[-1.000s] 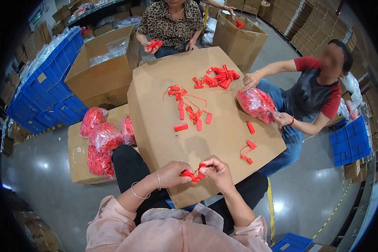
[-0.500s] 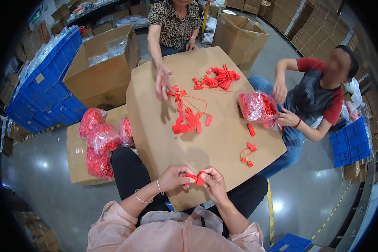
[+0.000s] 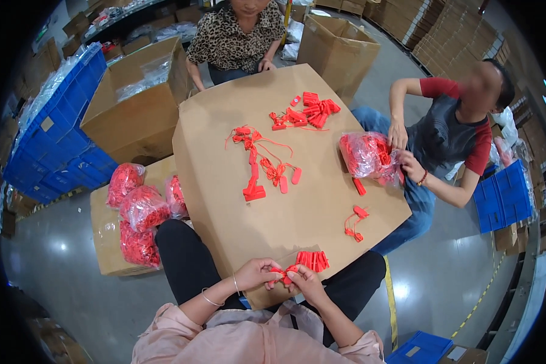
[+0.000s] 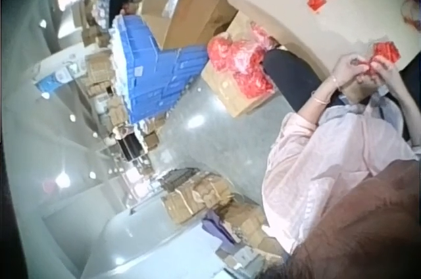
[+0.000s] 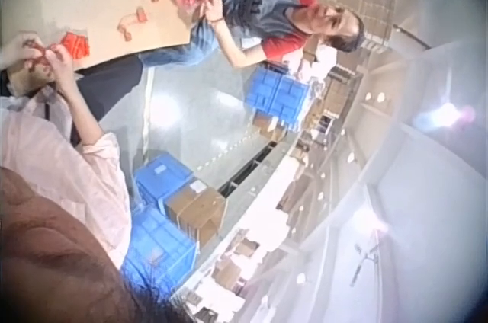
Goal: The person is sorting and organizing a pile of red product tags on a table with coworkers.
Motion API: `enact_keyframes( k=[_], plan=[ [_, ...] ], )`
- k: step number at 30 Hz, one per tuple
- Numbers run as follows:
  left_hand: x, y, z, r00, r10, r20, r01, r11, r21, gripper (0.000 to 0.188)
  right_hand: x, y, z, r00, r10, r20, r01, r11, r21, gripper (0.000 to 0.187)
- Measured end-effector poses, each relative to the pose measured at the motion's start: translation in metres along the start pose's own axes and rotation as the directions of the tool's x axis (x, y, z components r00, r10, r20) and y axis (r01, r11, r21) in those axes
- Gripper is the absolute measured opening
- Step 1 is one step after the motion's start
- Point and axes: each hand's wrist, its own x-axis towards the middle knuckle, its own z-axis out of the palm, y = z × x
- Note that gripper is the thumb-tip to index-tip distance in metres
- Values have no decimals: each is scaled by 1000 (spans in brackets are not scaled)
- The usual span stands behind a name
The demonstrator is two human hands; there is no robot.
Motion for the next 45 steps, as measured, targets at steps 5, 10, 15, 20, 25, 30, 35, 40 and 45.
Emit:
enact_keyframes(
  k=[5, 10, 15, 20, 25, 30, 35, 40, 45],
  plan=[
    [11, -2, 3, 967, 223, -126, -151, 894, 421, 28, -5, -6, -9, 978, -148, 145, 177, 960, -215, 9],
    [36, 31, 24, 761, 621, 188, -432, 269, 861, 37, -29, 1, -40, 931, 165, 327, -113, 979, -171, 12],
    [62, 31, 57, 732, 496, 466, -495, -83, 865, 43, -55, -21, -58, 904, 135, 406, -144, 990, -10, 21],
    [83, 10, 43, 750, 478, 457, -435, -164, 885, 43, -54, -57, -55, 981, 104, 163, -153, 932, 329, 21],
    [71, 43, -6, 767, 580, 276, -278, -88, 957, 35, -18, -66, -65, 985, 65, 158, -129, 891, 436, 21],
    [52, 53, -39, 718, 690, 92, -107, -21, 994, 37, 29, -92, -62, 967, 174, 187, -236, 888, 394, 19],
    [49, 44, -49, 659, 750, 54, -70, -10, 997, 40, 148, -231, -62, 992, -70, 107, 38, 961, 274, 23],
    [59, 37, -46, 647, 761, 46, -110, 33, 993, 42, 237, -451, -43, 713, -673, -197, 700, 666, 258, 12],
    [50, 34, -55, 644, 764, -18, -70, 82, 994, 44, 241, -316, 15, 821, -433, 372, 567, 700, -434, 30]
  ],
)
